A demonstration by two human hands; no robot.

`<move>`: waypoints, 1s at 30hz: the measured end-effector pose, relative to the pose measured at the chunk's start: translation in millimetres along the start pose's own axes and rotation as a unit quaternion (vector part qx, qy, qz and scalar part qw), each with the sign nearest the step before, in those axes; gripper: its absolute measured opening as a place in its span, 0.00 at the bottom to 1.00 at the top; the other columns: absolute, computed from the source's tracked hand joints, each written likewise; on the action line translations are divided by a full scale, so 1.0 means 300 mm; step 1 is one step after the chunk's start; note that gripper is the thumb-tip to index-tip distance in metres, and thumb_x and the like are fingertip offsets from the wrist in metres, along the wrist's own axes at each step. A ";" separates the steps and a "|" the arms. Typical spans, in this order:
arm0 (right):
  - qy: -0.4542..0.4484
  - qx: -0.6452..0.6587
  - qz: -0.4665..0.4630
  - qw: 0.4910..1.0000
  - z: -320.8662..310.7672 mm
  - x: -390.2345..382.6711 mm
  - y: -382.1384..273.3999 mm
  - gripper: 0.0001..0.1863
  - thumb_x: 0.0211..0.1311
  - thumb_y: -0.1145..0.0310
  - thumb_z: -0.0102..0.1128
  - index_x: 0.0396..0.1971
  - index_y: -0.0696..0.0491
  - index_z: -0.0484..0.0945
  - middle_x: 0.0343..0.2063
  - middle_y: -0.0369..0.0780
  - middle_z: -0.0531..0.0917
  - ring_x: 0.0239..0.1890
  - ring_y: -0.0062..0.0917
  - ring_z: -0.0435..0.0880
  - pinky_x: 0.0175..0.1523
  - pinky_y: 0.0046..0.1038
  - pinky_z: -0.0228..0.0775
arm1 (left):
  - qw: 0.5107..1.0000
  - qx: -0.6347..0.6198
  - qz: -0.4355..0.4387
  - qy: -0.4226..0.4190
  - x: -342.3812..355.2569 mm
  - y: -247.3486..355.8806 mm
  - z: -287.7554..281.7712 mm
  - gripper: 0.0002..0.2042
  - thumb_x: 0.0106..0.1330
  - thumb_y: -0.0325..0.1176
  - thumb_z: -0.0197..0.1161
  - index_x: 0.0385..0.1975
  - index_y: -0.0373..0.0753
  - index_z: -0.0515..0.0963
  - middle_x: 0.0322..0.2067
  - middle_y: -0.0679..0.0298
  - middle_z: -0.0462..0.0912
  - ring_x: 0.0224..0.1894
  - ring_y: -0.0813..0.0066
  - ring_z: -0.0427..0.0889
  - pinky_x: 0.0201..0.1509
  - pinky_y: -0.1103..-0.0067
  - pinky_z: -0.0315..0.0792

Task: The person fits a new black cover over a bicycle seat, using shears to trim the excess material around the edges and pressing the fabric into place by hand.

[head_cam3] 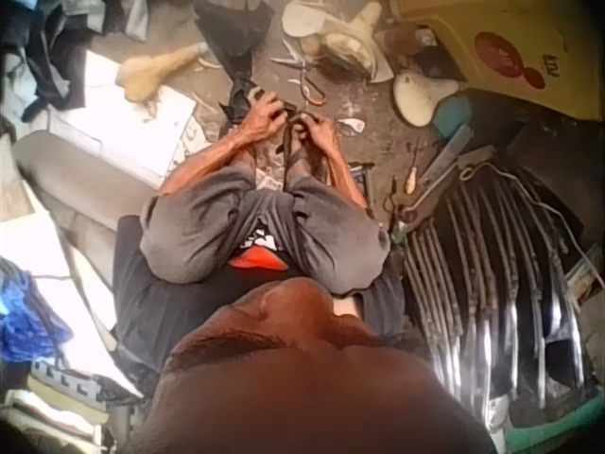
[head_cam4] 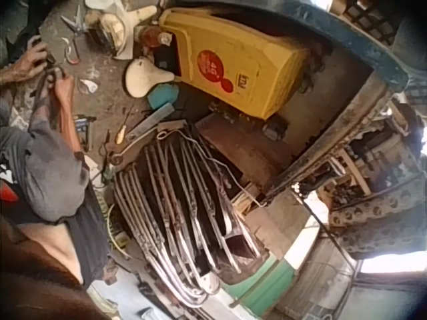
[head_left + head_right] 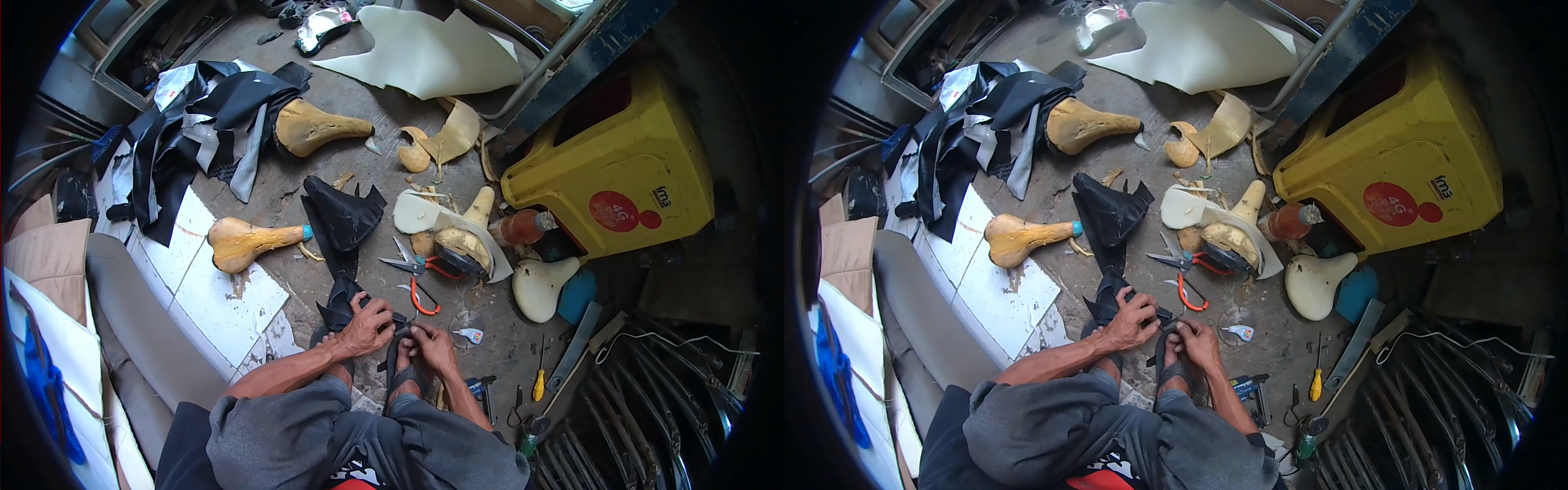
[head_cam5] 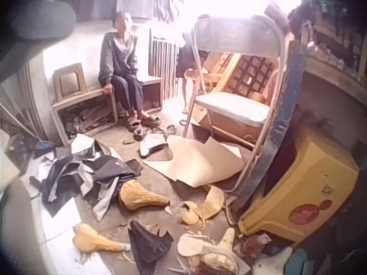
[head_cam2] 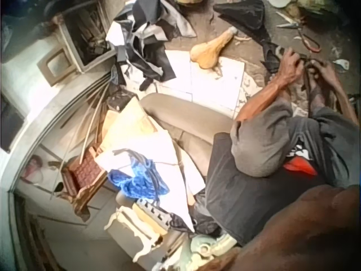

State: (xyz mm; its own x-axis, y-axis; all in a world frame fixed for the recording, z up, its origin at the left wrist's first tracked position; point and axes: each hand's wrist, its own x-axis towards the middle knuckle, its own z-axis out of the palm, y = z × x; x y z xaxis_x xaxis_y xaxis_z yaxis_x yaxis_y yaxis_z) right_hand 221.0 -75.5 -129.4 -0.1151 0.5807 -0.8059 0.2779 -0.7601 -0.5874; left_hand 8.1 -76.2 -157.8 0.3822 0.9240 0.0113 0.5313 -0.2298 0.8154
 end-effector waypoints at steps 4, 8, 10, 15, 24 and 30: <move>-0.066 0.132 0.008 0.989 0.035 0.036 -0.048 0.19 0.71 0.69 0.55 0.56 0.66 0.75 0.36 0.44 0.87 0.32 0.21 0.86 0.36 0.21 0.81 | 0.999 -0.020 -0.026 0.023 0.008 -0.014 -0.005 0.08 0.59 0.34 0.67 0.31 0.39 0.75 0.41 0.63 0.75 0.52 0.67 0.75 0.66 0.53 0.44; -0.081 0.223 0.015 0.971 0.040 0.056 -0.044 0.17 0.71 0.75 0.53 0.55 0.68 0.73 0.43 0.46 0.85 0.38 0.25 0.88 0.42 0.21 0.85 | 0.998 -0.030 -0.038 0.035 0.006 -0.017 -0.004 0.08 0.59 0.34 0.66 0.31 0.39 0.75 0.41 0.63 0.75 0.52 0.68 0.74 0.66 0.53 0.43; -0.070 0.247 0.017 0.966 0.048 0.060 -0.026 0.18 0.70 0.75 0.54 0.55 0.68 0.72 0.43 0.46 0.85 0.38 0.26 0.88 0.43 0.22 0.85 | 0.998 -0.030 -0.038 0.040 0.011 -0.015 -0.005 0.08 0.59 0.34 0.66 0.31 0.38 0.76 0.41 0.63 0.75 0.51 0.68 0.74 0.66 0.53 0.43; -0.056 0.280 0.023 0.958 0.083 0.072 -0.006 0.14 0.68 0.77 0.56 0.51 0.67 0.74 0.40 0.45 0.85 0.37 0.27 0.88 0.45 0.24 0.85 | 0.998 -0.035 -0.038 0.034 0.005 -0.007 -0.014 0.08 0.59 0.34 0.66 0.30 0.38 0.76 0.40 0.63 0.75 0.51 0.68 0.74 0.66 0.53 0.44; 0.092 -0.104 -0.154 0.978 0.110 0.183 0.119 0.08 0.56 0.68 0.60 0.28 0.57 0.81 0.25 0.38 0.84 0.27 0.20 0.82 0.31 0.26 0.73 | 0.992 0.125 0.000 0.017 -0.011 0.025 -0.015 0.11 0.58 0.41 0.63 0.33 0.40 0.77 0.37 0.59 0.75 0.49 0.61 0.74 0.61 0.44 0.51; 0.011 0.012 -0.076 0.997 0.058 0.234 0.053 0.09 0.61 0.67 0.61 0.37 0.56 0.81 0.40 0.46 0.83 0.36 0.32 0.85 0.40 0.33 0.79 | 0.992 0.122 0.022 -0.010 0.061 0.031 -0.063 0.16 0.61 0.47 0.64 0.42 0.43 0.80 0.41 0.60 0.77 0.49 0.64 0.77 0.58 0.51 0.57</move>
State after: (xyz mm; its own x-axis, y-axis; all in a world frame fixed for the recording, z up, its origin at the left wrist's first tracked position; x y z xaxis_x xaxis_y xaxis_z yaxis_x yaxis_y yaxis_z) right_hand 200.7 -51.9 -196.6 -0.1328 0.6960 -0.7057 0.2366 -0.6692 -0.7044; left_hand 5.9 -55.7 -139.0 0.4220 0.9061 0.0305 0.6800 -0.3386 0.6504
